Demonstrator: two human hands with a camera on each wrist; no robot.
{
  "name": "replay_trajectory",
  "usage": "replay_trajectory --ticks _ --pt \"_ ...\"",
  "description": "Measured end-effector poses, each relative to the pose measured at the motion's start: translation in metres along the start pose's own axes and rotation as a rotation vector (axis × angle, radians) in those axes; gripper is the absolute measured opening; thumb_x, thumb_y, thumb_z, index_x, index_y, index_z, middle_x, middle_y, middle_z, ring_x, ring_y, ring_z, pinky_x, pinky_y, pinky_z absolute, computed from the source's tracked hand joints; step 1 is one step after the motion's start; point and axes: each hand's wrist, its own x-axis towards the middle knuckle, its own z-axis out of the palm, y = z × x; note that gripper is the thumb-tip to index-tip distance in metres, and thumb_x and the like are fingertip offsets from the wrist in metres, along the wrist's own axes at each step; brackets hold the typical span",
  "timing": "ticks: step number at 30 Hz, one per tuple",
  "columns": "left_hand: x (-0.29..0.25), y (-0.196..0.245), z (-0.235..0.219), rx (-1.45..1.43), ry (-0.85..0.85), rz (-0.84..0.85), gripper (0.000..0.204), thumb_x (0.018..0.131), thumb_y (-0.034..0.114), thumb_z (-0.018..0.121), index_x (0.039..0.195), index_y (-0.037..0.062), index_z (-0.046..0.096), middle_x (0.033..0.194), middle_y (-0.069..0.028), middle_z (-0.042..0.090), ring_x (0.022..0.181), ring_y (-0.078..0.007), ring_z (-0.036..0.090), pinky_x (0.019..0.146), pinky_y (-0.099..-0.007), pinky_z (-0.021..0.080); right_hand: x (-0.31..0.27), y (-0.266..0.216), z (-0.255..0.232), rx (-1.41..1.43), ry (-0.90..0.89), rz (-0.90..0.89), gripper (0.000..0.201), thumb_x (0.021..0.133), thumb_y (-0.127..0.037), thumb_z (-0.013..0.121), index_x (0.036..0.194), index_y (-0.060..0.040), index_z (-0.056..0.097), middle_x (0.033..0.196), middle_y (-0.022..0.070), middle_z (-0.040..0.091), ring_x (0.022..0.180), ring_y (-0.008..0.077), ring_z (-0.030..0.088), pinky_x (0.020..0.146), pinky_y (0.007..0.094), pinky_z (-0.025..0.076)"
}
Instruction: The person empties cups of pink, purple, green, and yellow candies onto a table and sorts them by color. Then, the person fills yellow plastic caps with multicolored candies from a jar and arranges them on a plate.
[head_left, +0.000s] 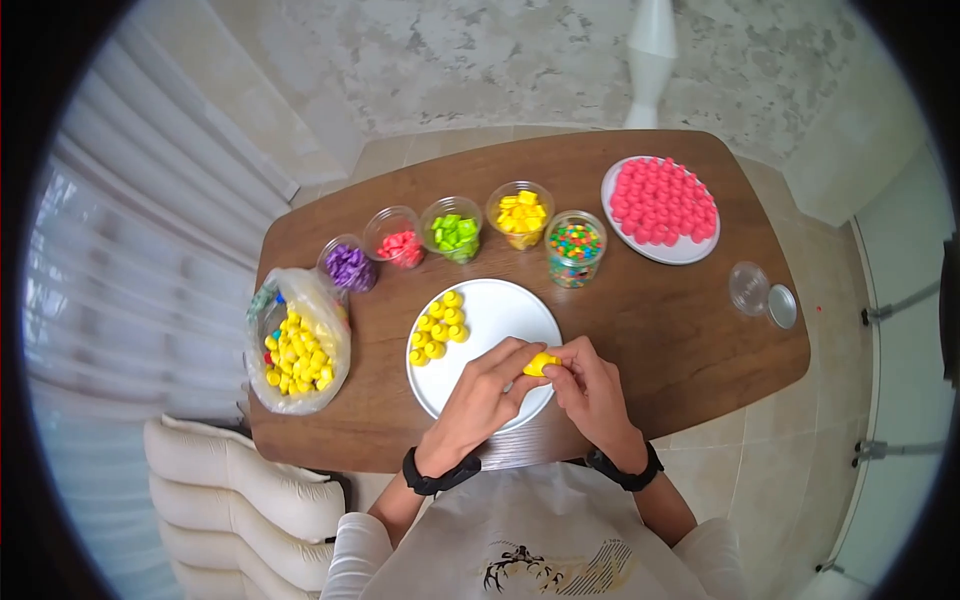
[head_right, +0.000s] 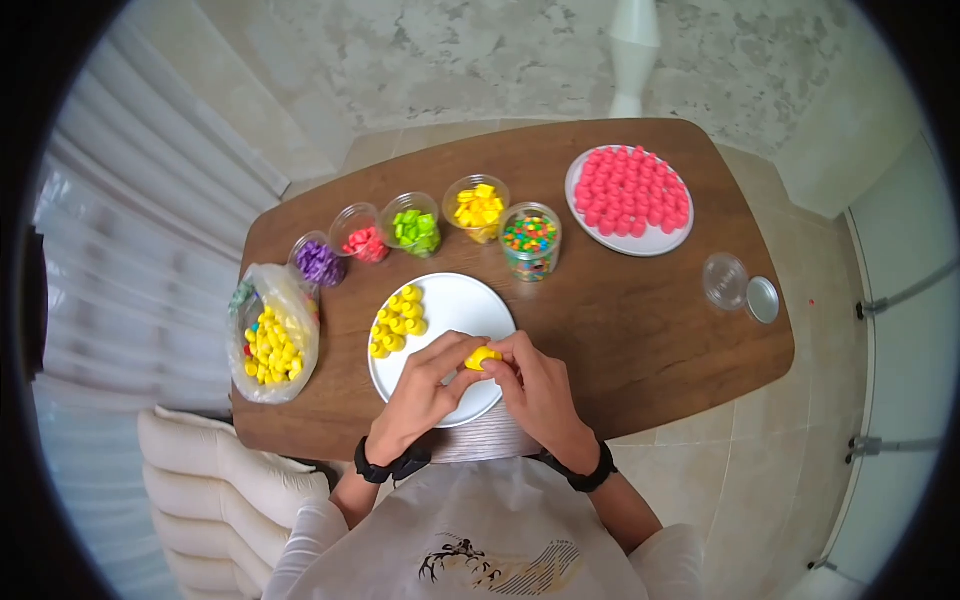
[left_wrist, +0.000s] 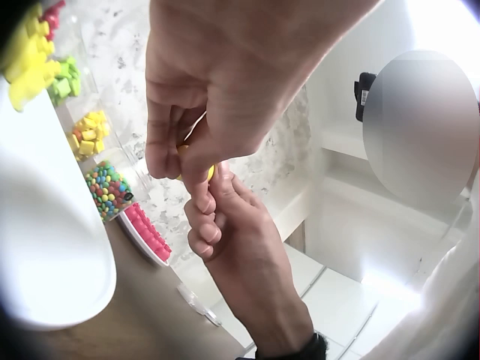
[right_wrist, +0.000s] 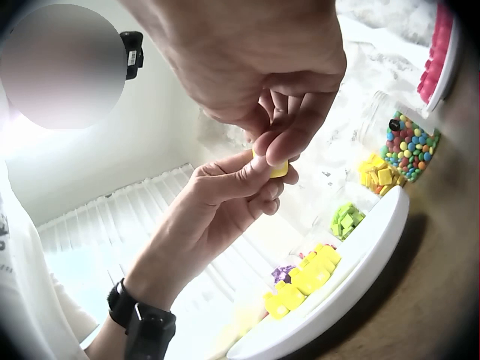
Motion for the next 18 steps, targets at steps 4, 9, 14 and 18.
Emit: replay_trajectory --ticks 4,9,14,18 --pt "-0.023 -0.017 -0.001 -0.09 0.045 -0.047 0.033 0.093 0.001 0.069 0.126 -0.0006 0.066 0.109 -0.0203 0.067 0.096 -0.0441 0.066 0.081 -0.0439 0.052 -0.001 0.004 0.016 -0.045 -0.102 0.037 0.014 0.099 -0.008 0.069 0.107 -0.0015 0.06 0.084 0.0145 0.072 0.071 0.0251 0.073 0.062 0.0327 0.055" --pt "-0.063 -0.035 -0.013 -0.118 0.149 -0.163 0.033 0.092 0.007 0.073 0.123 -0.001 0.067 0.102 -0.0206 0.067 0.09 -0.0411 0.067 0.078 -0.0441 0.053 -0.009 0.015 0.046 -0.039 -0.25 0.104 0.022 0.098 -0.014 0.072 0.113 -0.0032 0.06 0.084 0.0137 0.072 0.069 0.0245 0.072 0.06 0.0336 0.055" --pt "-0.084 -0.074 -0.103 0.234 0.837 -0.593 0.033 0.093 0.023 0.075 0.108 -0.0055 0.07 0.075 -0.0156 0.064 0.065 -0.0232 0.058 0.064 -0.0394 0.049 -0.005 0.019 0.053 -0.246 -0.27 0.049 0.035 0.096 -0.02 0.076 0.123 -0.0061 0.058 0.086 0.0111 0.07 0.067 0.0251 0.07 0.061 0.0364 0.055" --pt "-0.088 -0.15 -0.175 0.581 0.931 -0.709 0.044 0.092 0.033 0.078 0.115 -0.0038 0.071 0.072 -0.0153 0.065 0.063 -0.0269 0.061 0.06 -0.0411 0.046 0.014 0.017 0.058 -0.386 -0.33 -0.109 0.036 0.096 -0.019 0.074 0.125 -0.0073 0.058 0.09 0.01 0.07 0.071 0.0291 0.07 0.062 0.0395 0.055"
